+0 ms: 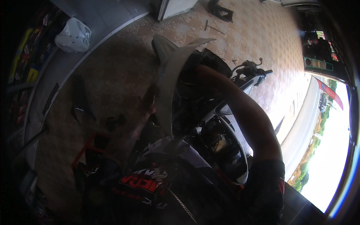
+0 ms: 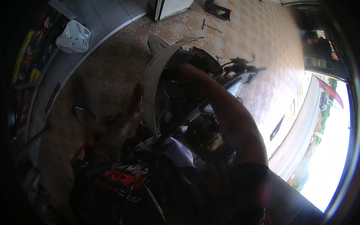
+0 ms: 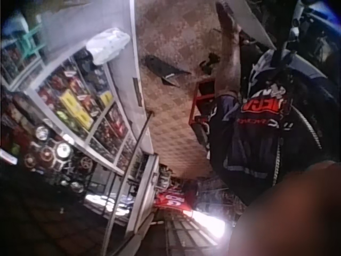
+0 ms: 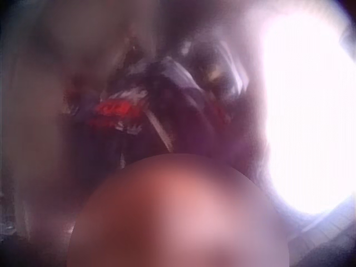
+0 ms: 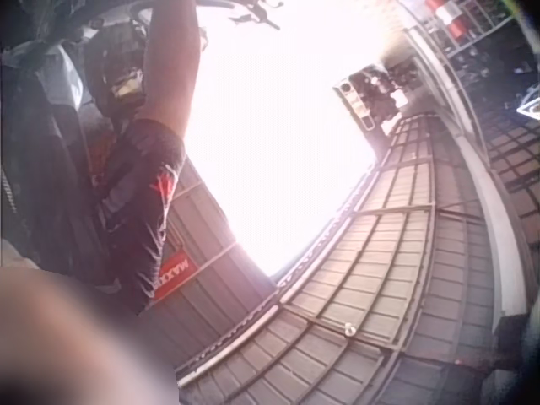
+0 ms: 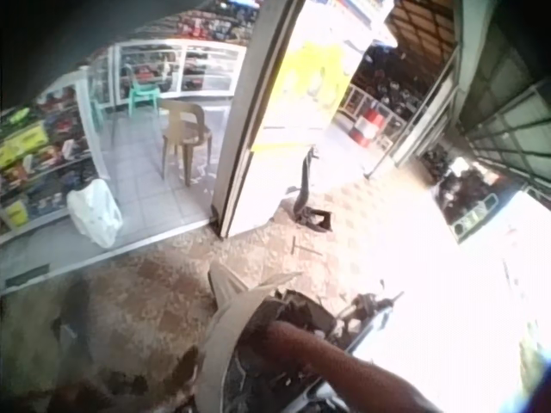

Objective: The person removes a scooter body panel and places it on a shelf, then uses a power drill to remove screws from the scooter's front assembly. The person manipulates wires and components inside the exposed front section of the scooter.

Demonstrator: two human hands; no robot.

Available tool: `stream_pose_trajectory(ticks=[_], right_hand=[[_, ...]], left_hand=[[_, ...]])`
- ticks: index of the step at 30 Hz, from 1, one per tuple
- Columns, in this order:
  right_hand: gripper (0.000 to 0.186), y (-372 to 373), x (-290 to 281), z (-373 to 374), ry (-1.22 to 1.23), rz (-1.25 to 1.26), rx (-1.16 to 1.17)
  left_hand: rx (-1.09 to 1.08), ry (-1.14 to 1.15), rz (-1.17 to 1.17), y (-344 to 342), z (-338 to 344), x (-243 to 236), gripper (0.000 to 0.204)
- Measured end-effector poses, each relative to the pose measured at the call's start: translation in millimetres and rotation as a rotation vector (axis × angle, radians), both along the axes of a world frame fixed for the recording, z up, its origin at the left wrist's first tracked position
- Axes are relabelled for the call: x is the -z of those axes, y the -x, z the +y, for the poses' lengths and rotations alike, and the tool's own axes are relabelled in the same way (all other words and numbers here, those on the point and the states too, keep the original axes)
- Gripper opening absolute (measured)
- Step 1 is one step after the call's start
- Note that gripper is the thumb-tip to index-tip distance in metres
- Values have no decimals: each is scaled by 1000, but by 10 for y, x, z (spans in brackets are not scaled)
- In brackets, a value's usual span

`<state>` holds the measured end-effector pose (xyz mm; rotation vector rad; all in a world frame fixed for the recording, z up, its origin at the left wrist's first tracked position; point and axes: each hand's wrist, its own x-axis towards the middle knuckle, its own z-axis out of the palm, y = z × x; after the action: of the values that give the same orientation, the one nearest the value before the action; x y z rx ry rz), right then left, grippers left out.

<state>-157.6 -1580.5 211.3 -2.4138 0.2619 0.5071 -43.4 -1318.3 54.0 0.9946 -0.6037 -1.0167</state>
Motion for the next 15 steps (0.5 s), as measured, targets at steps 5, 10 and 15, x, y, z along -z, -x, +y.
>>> stream_pose_trajectory(ticks=[5,10,15], right_hand=[[27,-88,122,51,244,234,-260],[25,-57,399,-19,247,22,-273],[22,1,578,-82,377,-266,-416]], left_hand=[[107,31,-2,-75,-121,106,40],[257,11,132,-80,-118,-124,32],[158,-172,-264,-30,-139,25,34]])
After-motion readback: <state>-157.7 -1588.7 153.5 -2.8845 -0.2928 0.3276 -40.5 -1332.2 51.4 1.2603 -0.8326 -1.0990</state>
